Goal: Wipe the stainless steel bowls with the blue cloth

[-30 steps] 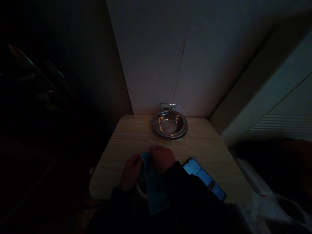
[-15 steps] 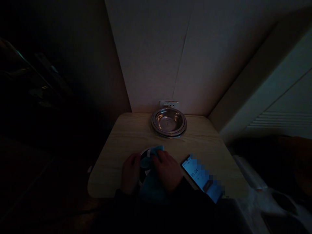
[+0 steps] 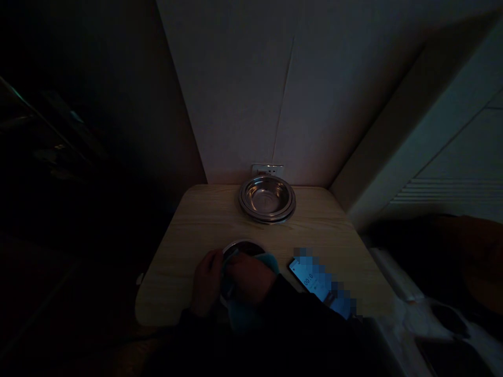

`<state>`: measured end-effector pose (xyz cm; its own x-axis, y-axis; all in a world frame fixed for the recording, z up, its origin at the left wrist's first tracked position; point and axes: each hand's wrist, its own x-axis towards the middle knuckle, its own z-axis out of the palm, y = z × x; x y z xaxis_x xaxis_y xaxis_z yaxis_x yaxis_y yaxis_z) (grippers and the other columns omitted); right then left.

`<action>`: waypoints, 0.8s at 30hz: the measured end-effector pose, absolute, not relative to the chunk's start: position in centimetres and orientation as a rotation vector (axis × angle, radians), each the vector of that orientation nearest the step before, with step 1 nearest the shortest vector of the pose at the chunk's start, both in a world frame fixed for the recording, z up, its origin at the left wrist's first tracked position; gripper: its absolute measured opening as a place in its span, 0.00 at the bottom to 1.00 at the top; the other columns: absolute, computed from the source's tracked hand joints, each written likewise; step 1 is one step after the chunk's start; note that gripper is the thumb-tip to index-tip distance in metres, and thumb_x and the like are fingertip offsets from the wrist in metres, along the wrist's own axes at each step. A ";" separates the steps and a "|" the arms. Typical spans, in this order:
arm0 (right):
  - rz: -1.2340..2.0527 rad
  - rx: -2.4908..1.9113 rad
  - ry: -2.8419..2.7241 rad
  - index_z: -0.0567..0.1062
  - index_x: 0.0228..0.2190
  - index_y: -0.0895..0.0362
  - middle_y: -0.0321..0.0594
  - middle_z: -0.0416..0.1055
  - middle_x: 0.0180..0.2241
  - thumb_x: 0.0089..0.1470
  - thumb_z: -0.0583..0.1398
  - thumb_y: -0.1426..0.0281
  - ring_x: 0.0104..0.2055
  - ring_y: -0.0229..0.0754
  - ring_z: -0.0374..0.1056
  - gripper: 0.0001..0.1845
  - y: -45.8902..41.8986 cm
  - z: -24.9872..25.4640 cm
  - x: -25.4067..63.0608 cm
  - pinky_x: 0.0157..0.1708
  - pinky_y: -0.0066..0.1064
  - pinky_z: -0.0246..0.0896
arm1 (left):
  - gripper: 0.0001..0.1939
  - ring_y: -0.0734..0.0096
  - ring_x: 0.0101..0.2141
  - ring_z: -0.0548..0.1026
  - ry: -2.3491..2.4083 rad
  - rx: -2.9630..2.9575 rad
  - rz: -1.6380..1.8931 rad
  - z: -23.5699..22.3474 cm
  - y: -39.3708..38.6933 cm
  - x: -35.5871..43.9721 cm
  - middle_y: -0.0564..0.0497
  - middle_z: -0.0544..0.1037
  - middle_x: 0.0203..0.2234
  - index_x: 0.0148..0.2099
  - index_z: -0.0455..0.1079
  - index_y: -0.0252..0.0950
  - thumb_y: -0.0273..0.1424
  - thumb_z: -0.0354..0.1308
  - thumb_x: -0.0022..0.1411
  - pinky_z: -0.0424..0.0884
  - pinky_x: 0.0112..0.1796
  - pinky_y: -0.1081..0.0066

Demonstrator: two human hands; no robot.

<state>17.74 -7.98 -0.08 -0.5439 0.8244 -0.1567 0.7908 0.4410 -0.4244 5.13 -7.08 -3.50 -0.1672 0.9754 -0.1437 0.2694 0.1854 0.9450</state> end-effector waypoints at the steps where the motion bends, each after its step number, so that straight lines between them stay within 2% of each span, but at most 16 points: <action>1: 0.674 -1.502 -2.575 0.74 0.39 0.59 0.43 0.71 0.43 0.53 0.53 0.78 0.48 0.42 0.64 0.14 -7.9 -0.2 17.6 0.47 0.29 0.57 | 0.18 0.61 0.34 0.73 1.594 1.210 1.032 -3.5 -7.1 5.1 0.46 0.78 0.31 0.33 0.72 0.33 0.43 0.51 0.52 0.67 0.38 0.66; 5: 0.548 -1.722 -2.444 0.73 0.41 0.64 0.53 0.70 0.43 0.57 0.47 0.78 0.48 0.48 0.63 0.16 -7.9 -0.5 16.4 0.47 0.39 0.57 | 0.19 0.60 0.36 0.74 1.618 1.203 1.033 -3.6 -7.3 4.9 0.44 0.79 0.33 0.34 0.72 0.33 0.43 0.50 0.52 0.67 0.40 0.65; 7: 0.548 -1.709 -2.467 0.73 0.40 0.64 0.54 0.70 0.43 0.57 0.47 0.78 0.48 0.50 0.64 0.17 -8.0 -0.3 16.1 0.46 0.42 0.57 | 0.20 0.59 0.37 0.74 1.652 1.188 1.042 -3.5 -7.4 4.9 0.43 0.78 0.34 0.34 0.72 0.32 0.42 0.49 0.51 0.67 0.42 0.64; 9: 0.616 -1.579 -2.571 0.74 0.38 0.63 0.51 0.72 0.41 0.55 0.50 0.77 0.46 0.49 0.66 0.14 -8.1 0.0 16.4 0.44 0.39 0.59 | 0.20 0.58 0.38 0.74 1.679 1.176 1.046 -3.4 -7.3 4.9 0.41 0.78 0.35 0.35 0.72 0.31 0.42 0.49 0.51 0.66 0.43 0.63; 12: 0.767 -1.366 -2.726 0.76 0.32 0.59 0.43 0.75 0.35 0.49 0.57 0.76 0.38 0.43 0.69 0.09 -8.1 0.3 17.7 0.36 0.29 0.62 | 0.22 0.58 0.39 0.74 1.701 1.164 1.037 -3.1 -7.2 5.0 0.42 0.78 0.36 0.37 0.72 0.31 0.43 0.49 0.51 0.66 0.43 0.63; 15: 0.812 -1.336 -2.741 0.76 0.32 0.59 0.41 0.75 0.34 0.44 0.59 0.77 0.37 0.43 0.70 0.10 -7.9 0.1 18.2 0.33 0.27 0.62 | 0.22 0.58 0.38 0.74 1.702 1.162 1.029 -3.0 -7.1 5.1 0.43 0.78 0.35 0.37 0.72 0.32 0.43 0.49 0.51 0.67 0.42 0.63; 20: 0.653 -1.670 -2.421 0.69 0.43 0.65 0.52 0.68 0.45 0.53 0.49 0.80 0.47 0.47 0.65 0.16 -7.8 -0.5 15.8 0.43 0.34 0.61 | 0.17 0.58 0.38 0.74 1.668 1.176 1.020 -2.8 -7.4 4.9 0.44 0.79 0.34 0.33 0.72 0.35 0.41 0.50 0.50 0.67 0.44 0.61; 24: 0.698 -1.856 -2.157 0.67 0.44 0.62 0.51 0.67 0.43 0.56 0.47 0.78 0.40 0.46 0.68 0.16 -8.9 -0.1 14.4 0.35 0.35 0.64 | 0.12 0.60 0.40 0.74 1.704 1.154 1.066 -2.2 -7.8 4.5 0.46 0.79 0.34 0.30 0.71 0.40 0.38 0.48 0.53 0.65 0.46 0.64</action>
<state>14.36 -8.92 -0.12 -0.1838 0.9724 -0.1435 0.8722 0.0940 -0.4800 4.51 -7.82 -2.16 -0.2628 0.9523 -0.1551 0.2770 0.2284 0.9333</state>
